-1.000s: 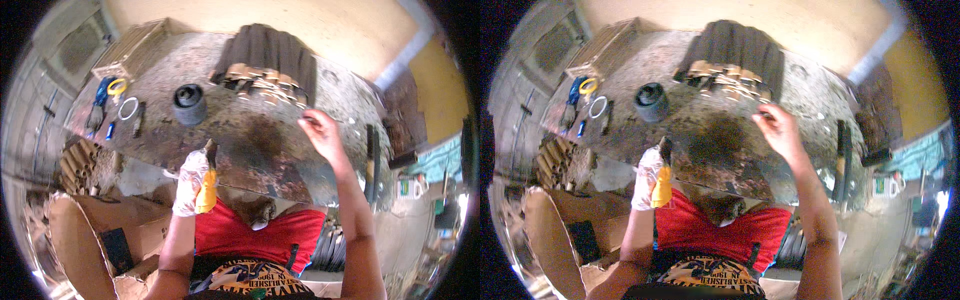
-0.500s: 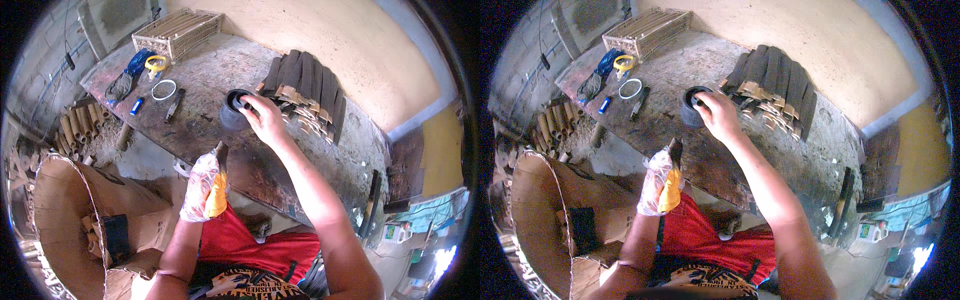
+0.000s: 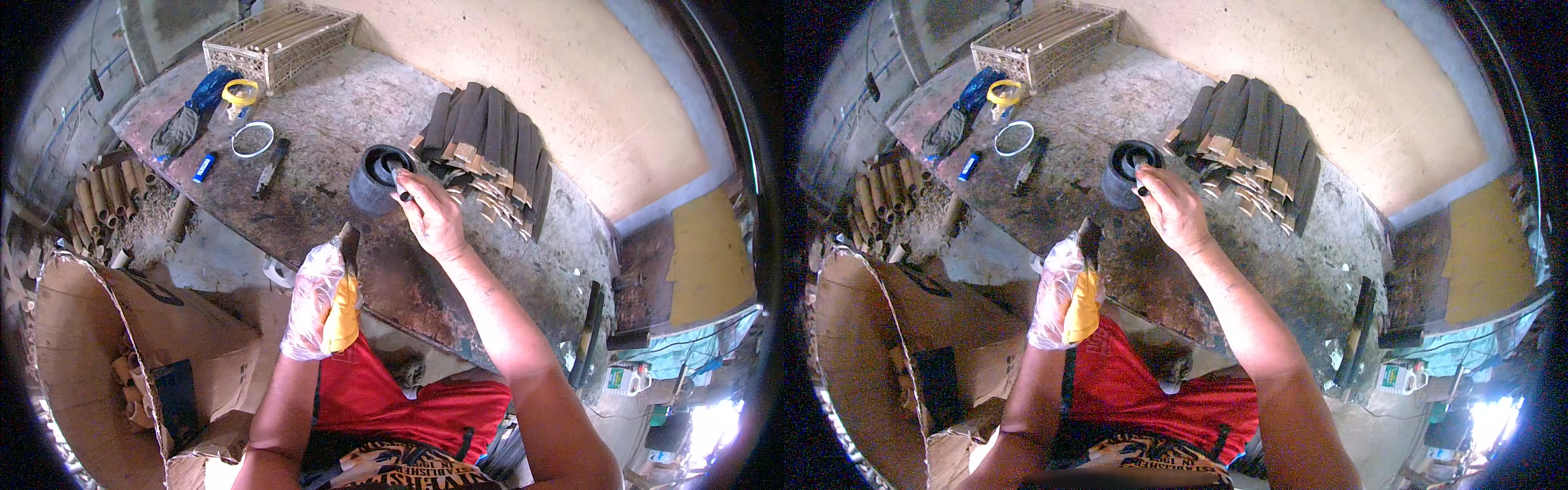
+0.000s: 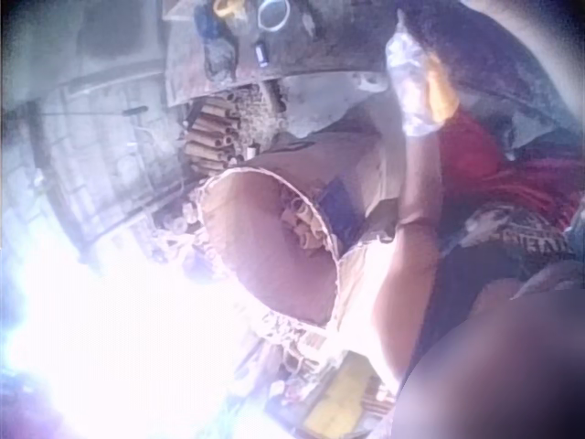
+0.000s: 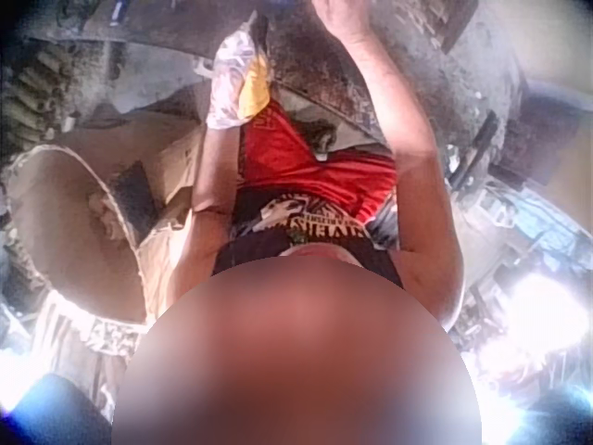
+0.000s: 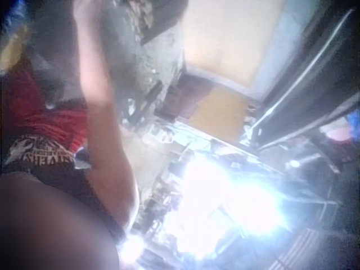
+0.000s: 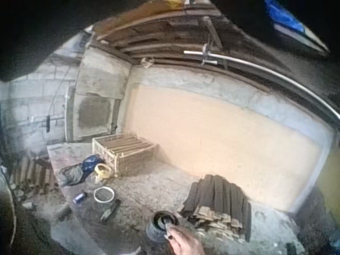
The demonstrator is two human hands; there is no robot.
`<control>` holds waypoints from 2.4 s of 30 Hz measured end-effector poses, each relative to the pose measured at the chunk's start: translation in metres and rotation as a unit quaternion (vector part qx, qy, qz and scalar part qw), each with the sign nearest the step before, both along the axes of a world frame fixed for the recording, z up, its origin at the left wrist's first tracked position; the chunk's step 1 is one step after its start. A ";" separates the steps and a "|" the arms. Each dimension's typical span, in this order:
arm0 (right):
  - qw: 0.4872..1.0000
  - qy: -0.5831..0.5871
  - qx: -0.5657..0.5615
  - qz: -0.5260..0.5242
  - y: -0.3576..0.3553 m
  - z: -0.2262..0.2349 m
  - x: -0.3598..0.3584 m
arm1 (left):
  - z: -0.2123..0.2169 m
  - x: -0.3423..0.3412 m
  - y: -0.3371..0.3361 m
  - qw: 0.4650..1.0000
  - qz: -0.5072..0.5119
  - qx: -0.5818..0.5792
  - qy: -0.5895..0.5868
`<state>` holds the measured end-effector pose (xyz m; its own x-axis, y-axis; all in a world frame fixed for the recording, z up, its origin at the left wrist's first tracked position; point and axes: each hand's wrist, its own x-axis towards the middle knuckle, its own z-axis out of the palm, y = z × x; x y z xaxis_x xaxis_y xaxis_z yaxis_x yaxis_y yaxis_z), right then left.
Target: The person repeatedly applies a dark finish to long, thin wooden pieces using a brush. They dip the brush into a container of finish, coat each piece, and place it on a workbench. The process is repeated for multiple pieces.
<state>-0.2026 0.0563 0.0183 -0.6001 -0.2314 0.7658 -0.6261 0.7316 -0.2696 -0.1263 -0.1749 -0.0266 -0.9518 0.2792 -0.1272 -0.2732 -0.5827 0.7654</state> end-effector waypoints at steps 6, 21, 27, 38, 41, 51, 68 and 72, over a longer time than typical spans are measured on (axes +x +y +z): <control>0.938 -0.156 -0.287 -0.113 0.003 0.002 -0.015 | 0.003 0.001 -0.002 1.000 0.008 0.011 -0.016; 0.842 -0.156 -0.514 -0.055 0.013 0.008 -0.026 | 0.017 0.000 0.006 0.999 0.023 0.026 -0.020; 0.794 -0.117 -0.595 -0.041 0.034 0.032 0.017 | 0.005 -0.006 0.008 0.993 -0.020 0.112 -0.014; 0.641 -0.221 -0.734 0.041 0.032 0.023 0.108 | 0.000 -0.011 0.069 0.917 -0.214 0.330 -0.068; 0.689 -0.225 -0.689 0.014 0.031 0.018 0.119 | 0.006 -0.001 0.077 0.926 -0.201 0.312 -0.073; 0.753 -0.244 -0.610 -0.037 0.042 0.012 0.137 | 0.004 0.009 0.088 0.941 -0.193 0.271 -0.058; 0.983 -0.095 -0.157 -0.017 0.011 0.046 -0.008 | -0.010 0.004 0.043 0.948 -0.113 0.283 -0.094; 0.997 -0.082 0.009 -0.012 0.000 0.035 -0.029 | -0.006 -0.001 0.032 0.940 -0.121 0.295 -0.125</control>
